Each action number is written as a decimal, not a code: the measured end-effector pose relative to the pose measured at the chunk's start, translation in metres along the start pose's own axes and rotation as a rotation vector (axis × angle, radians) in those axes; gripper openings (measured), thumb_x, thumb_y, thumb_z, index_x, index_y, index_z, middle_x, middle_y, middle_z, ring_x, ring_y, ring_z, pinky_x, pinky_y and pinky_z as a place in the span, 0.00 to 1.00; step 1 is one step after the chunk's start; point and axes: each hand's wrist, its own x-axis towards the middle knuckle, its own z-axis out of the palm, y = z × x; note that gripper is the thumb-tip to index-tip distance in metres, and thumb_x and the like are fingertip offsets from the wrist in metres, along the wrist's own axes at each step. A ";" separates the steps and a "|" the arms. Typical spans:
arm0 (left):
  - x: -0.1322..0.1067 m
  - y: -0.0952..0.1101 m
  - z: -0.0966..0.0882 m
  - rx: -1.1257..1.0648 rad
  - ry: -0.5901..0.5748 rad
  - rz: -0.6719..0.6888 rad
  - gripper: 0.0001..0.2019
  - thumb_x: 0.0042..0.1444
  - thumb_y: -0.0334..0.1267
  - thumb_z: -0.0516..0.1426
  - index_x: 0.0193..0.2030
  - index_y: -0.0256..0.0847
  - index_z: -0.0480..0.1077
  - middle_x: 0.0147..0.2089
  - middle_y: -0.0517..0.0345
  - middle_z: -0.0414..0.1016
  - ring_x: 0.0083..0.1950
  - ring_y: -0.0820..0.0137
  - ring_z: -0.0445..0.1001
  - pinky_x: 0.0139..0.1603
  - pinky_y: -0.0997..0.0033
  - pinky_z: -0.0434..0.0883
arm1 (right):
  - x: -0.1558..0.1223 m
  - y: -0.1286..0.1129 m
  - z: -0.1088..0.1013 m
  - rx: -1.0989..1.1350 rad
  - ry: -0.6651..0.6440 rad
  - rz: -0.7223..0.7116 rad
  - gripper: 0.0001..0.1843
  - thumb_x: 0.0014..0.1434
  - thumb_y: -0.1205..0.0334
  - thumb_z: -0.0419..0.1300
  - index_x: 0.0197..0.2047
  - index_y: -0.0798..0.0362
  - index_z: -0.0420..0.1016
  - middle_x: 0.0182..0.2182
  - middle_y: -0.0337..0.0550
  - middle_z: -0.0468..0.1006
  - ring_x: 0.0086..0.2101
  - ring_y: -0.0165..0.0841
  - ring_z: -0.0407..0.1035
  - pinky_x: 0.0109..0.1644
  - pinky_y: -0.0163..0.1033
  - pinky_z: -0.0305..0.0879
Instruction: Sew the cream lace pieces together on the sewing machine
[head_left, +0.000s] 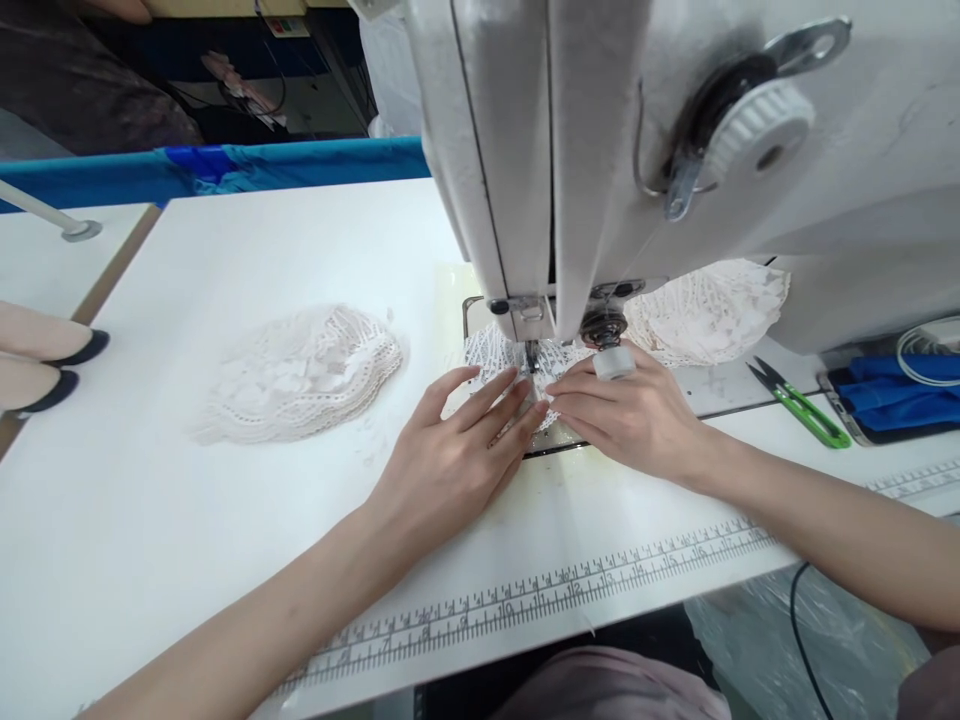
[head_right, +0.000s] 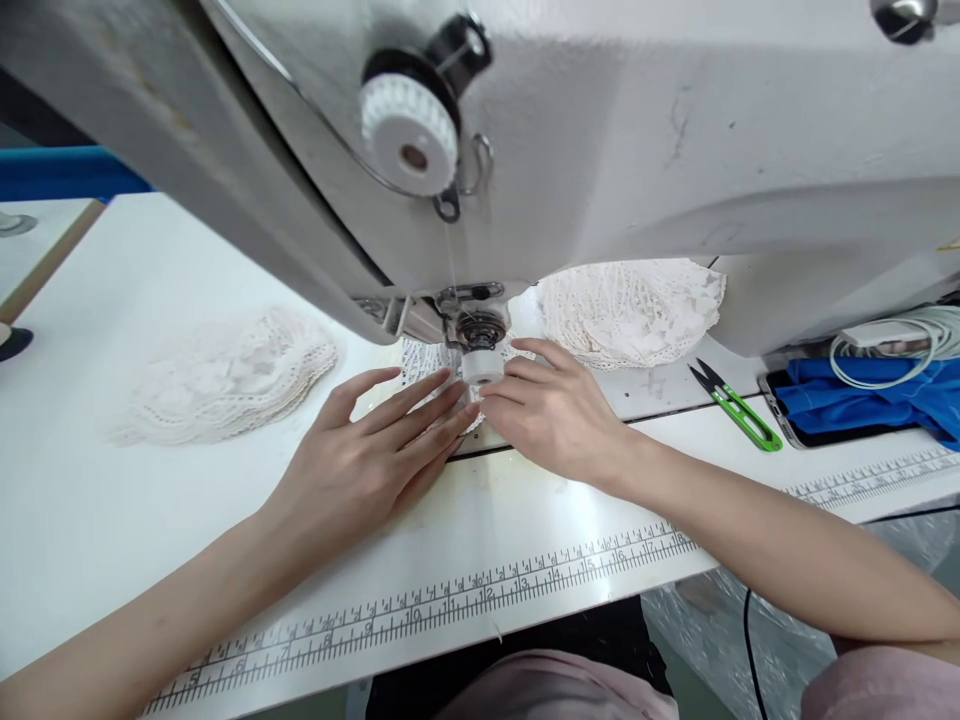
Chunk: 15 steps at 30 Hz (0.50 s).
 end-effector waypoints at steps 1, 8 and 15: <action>0.001 -0.001 0.000 0.003 0.001 0.000 0.15 0.63 0.31 0.53 0.56 0.42 0.67 0.55 0.52 0.75 0.60 0.60 0.70 0.58 0.49 0.68 | 0.001 0.001 0.000 -0.011 0.000 -0.001 0.10 0.61 0.72 0.56 0.33 0.52 0.78 0.36 0.34 0.83 0.36 0.29 0.75 0.51 0.40 0.66; 0.008 -0.006 0.004 -0.073 -0.017 -0.101 0.14 0.66 0.33 0.48 0.55 0.44 0.68 0.54 0.57 0.76 0.59 0.65 0.71 0.65 0.48 0.61 | 0.003 0.006 0.005 -0.050 -0.062 0.028 0.11 0.62 0.71 0.55 0.34 0.51 0.78 0.34 0.37 0.83 0.36 0.31 0.75 0.50 0.43 0.66; 0.008 -0.007 0.005 -0.061 -0.017 -0.122 0.14 0.66 0.37 0.48 0.55 0.43 0.68 0.55 0.55 0.75 0.60 0.62 0.71 0.66 0.46 0.59 | 0.001 0.006 0.007 -0.094 -0.051 0.034 0.11 0.64 0.66 0.55 0.37 0.52 0.79 0.35 0.38 0.83 0.37 0.33 0.74 0.55 0.47 0.64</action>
